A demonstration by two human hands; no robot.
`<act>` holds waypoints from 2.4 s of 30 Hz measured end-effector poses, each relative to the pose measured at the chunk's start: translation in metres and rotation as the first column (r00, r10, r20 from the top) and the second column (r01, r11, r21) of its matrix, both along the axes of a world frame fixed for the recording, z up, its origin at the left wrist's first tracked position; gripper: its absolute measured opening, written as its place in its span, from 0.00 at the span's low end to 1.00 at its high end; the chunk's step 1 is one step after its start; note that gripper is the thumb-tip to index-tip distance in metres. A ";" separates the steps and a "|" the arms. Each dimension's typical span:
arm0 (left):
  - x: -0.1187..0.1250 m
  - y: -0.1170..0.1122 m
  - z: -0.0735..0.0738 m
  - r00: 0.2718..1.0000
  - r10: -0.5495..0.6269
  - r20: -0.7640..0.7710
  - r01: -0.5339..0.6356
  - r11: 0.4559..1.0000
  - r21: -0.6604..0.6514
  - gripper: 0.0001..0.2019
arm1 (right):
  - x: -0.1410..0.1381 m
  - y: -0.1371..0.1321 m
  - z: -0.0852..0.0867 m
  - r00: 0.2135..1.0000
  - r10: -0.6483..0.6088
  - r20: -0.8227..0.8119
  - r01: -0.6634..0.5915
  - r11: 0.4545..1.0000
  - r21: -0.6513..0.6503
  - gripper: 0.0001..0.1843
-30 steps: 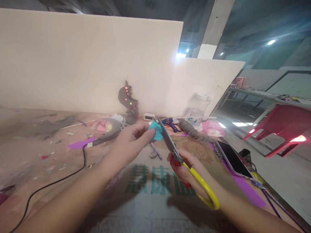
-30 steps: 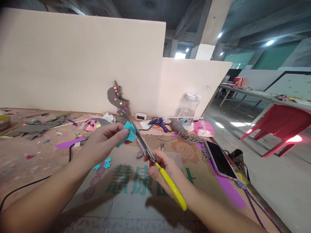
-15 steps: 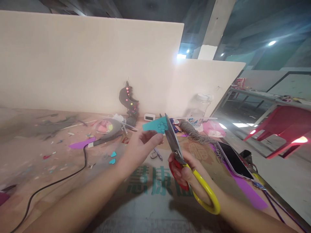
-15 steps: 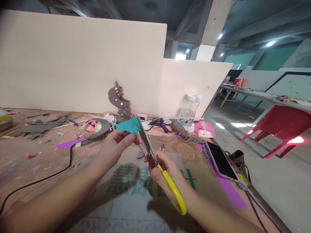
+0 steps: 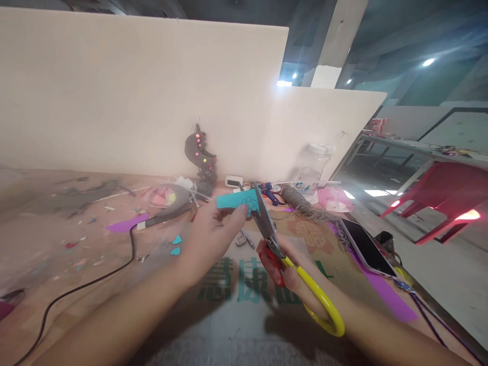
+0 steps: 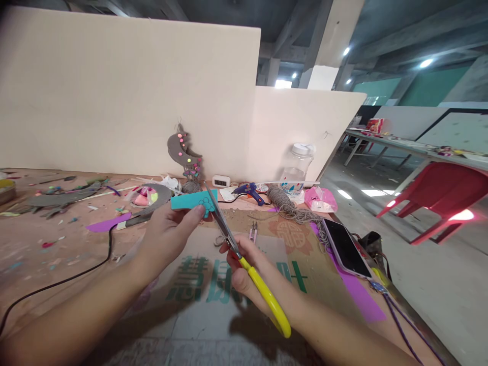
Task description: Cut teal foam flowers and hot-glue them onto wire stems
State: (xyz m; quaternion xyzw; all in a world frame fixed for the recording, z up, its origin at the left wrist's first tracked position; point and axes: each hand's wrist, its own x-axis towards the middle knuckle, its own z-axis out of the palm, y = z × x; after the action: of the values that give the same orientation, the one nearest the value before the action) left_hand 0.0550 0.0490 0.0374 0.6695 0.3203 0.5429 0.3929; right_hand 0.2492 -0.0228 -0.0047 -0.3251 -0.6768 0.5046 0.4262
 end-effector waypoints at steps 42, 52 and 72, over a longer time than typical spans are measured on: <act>-0.022 0.005 0.023 0.925 -0.106 -0.364 0.085 0.994 -0.074 0.15 | 0.000 0.002 0.020 0.991 -0.058 0.123 0.054 0.998 0.036 0.30; -0.028 0.009 0.024 0.908 -0.162 -0.386 0.142 0.987 -0.079 0.14 | 0.001 -0.001 0.026 0.985 -0.059 0.165 0.053 0.998 0.042 0.30; -0.026 0.008 0.025 0.932 -0.095 -0.349 0.090 0.995 -0.029 0.18 | 0.004 0.001 0.011 0.996 -0.068 0.062 0.068 0.998 -0.006 0.35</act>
State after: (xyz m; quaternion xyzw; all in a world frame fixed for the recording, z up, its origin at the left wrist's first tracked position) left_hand 0.0293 0.0568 0.0624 0.7672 0.3566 0.3941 0.3591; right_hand 0.2528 -0.0218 0.0060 -0.3649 -0.6762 0.4821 0.4208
